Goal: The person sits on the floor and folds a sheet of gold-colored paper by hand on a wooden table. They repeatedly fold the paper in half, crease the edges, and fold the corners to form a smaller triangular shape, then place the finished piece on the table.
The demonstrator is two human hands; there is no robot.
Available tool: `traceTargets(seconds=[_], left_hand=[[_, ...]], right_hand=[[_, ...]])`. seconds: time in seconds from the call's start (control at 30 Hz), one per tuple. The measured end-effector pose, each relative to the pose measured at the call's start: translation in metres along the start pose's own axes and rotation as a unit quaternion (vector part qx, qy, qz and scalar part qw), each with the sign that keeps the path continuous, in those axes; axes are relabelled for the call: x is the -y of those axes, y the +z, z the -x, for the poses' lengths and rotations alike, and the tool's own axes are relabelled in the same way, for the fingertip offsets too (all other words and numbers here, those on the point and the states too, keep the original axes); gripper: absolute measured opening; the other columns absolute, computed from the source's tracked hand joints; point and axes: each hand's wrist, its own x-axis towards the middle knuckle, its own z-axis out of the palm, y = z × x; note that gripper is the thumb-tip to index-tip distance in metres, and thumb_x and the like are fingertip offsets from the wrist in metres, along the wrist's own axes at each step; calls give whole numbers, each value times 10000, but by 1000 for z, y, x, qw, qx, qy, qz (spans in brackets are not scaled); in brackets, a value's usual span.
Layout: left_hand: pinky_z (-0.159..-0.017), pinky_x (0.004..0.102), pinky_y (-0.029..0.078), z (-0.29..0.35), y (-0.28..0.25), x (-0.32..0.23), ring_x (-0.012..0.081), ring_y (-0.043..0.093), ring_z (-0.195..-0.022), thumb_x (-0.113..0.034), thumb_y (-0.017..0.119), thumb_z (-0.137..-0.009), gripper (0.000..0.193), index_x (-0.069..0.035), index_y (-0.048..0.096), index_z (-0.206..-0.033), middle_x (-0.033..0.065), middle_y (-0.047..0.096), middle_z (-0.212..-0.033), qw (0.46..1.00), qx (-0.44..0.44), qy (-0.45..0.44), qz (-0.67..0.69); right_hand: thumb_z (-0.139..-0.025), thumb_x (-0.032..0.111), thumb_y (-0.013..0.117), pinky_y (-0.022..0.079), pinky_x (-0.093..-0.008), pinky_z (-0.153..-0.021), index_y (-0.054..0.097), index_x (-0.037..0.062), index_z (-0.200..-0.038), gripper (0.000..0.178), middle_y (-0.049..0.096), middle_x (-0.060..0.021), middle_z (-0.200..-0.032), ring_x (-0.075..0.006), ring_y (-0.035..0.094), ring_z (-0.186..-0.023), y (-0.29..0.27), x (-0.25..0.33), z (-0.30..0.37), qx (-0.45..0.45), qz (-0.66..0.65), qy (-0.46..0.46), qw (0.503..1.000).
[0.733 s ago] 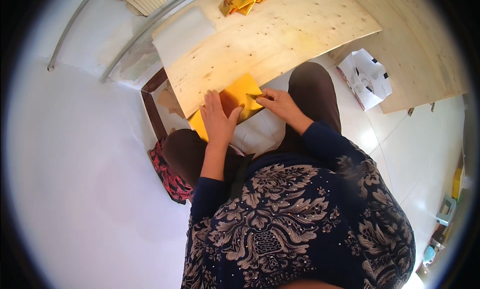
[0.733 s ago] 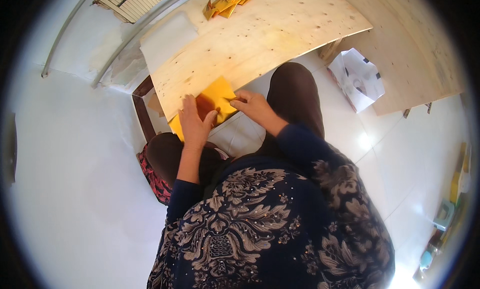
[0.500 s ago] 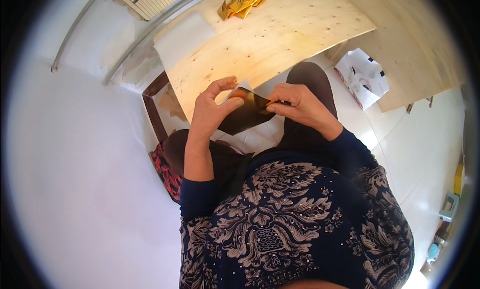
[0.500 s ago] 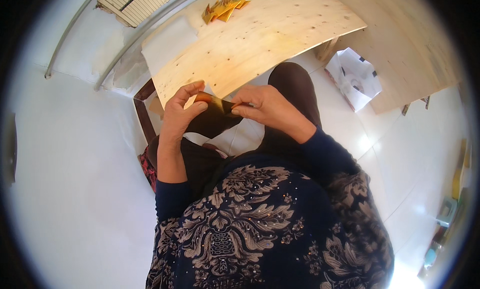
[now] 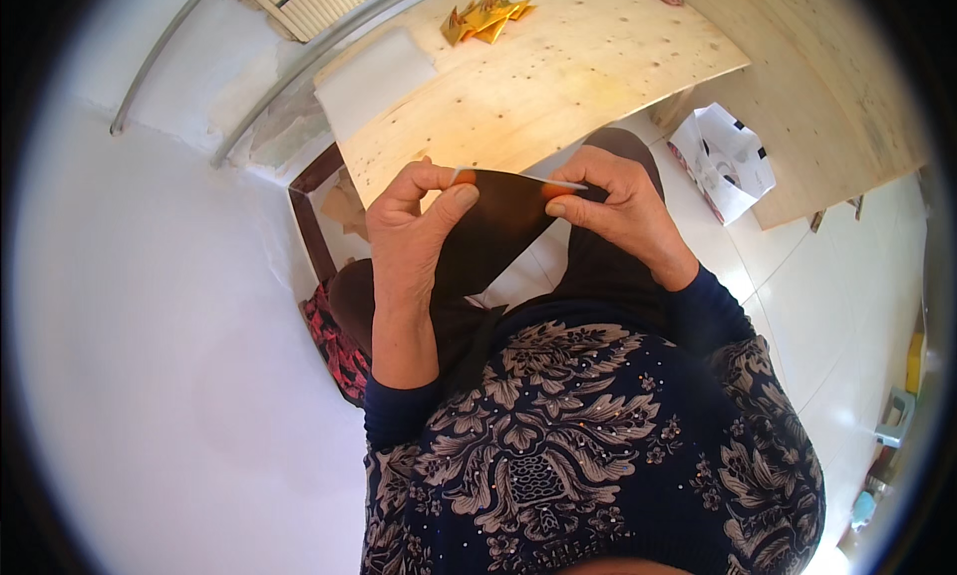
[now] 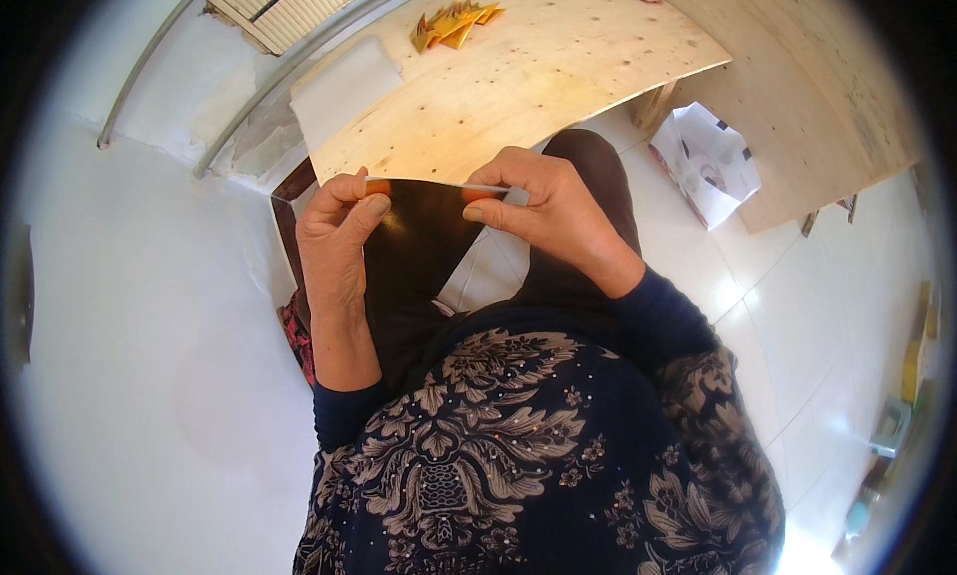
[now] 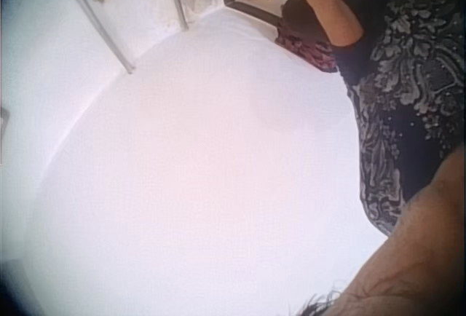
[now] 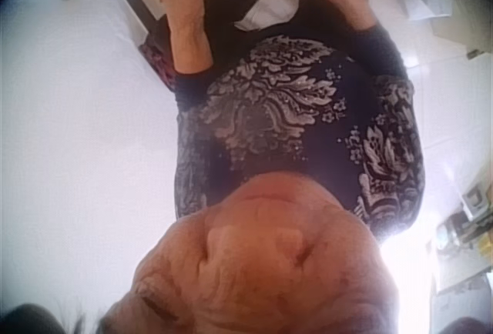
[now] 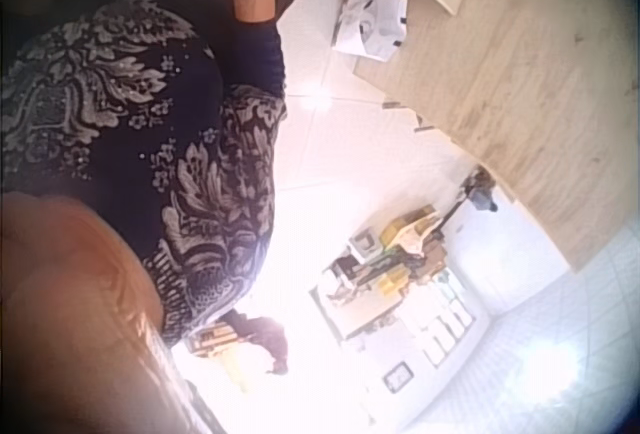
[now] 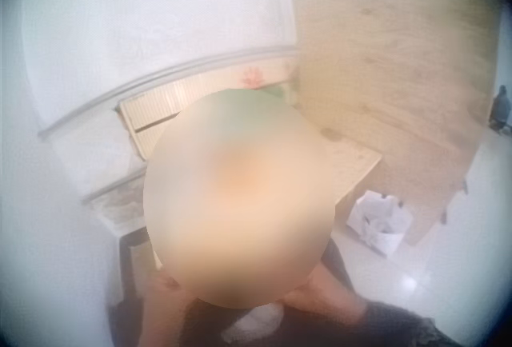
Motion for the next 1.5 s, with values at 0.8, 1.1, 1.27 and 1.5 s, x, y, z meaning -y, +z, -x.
traceTargets(seconds=[0.8, 1.1, 1.27, 1.5], left_hand=[[-1015, 361, 422, -1, 30, 0, 101, 615, -795, -51, 753, -826, 66, -31, 691, -842, 7, 693, -853, 996, -44, -15, -71], [-1138, 481, 307, 2, 47, -8, 116, 604, -715, -101, 768, -811, 80, -61, 700, -797, -11, 672, -743, 988, -3, 37, -153], [-1144, 476, 306, 2, 45, -8, 111, 601, -682, -126, 776, -811, 102, -53, 705, -800, -12, 670, -732, 987, 2, 40, -155], [-1137, 463, 315, 4, 45, -11, 133, 606, -674, -158, 777, -812, 132, -50, 708, -784, 7, 669, -724, 985, 25, 26, -169]], right_hand=[[-801, 150, 762, 476, -358, -877, 715, 70, -1065, 280, 700, -110, -989, -290, 634, -974, -6, 16, -14, -162, 175, -142, 961], [-819, 117, 740, 480, -325, -634, 709, 17, -872, 117, 664, -104, -744, -248, 624, -664, 3, 19, -23, -79, 91, -136, 983], [-840, 69, 719, 460, -278, -579, 694, 2, -846, 73, 652, -91, -721, -174, 605, -622, 6, 22, -19, -78, 58, -97, 991], [-853, 64, 711, 460, -258, -579, 680, -3, -840, 75, 636, -67, -704, -130, 583, -620, 7, 25, -18, -62, 27, -71, 995]])
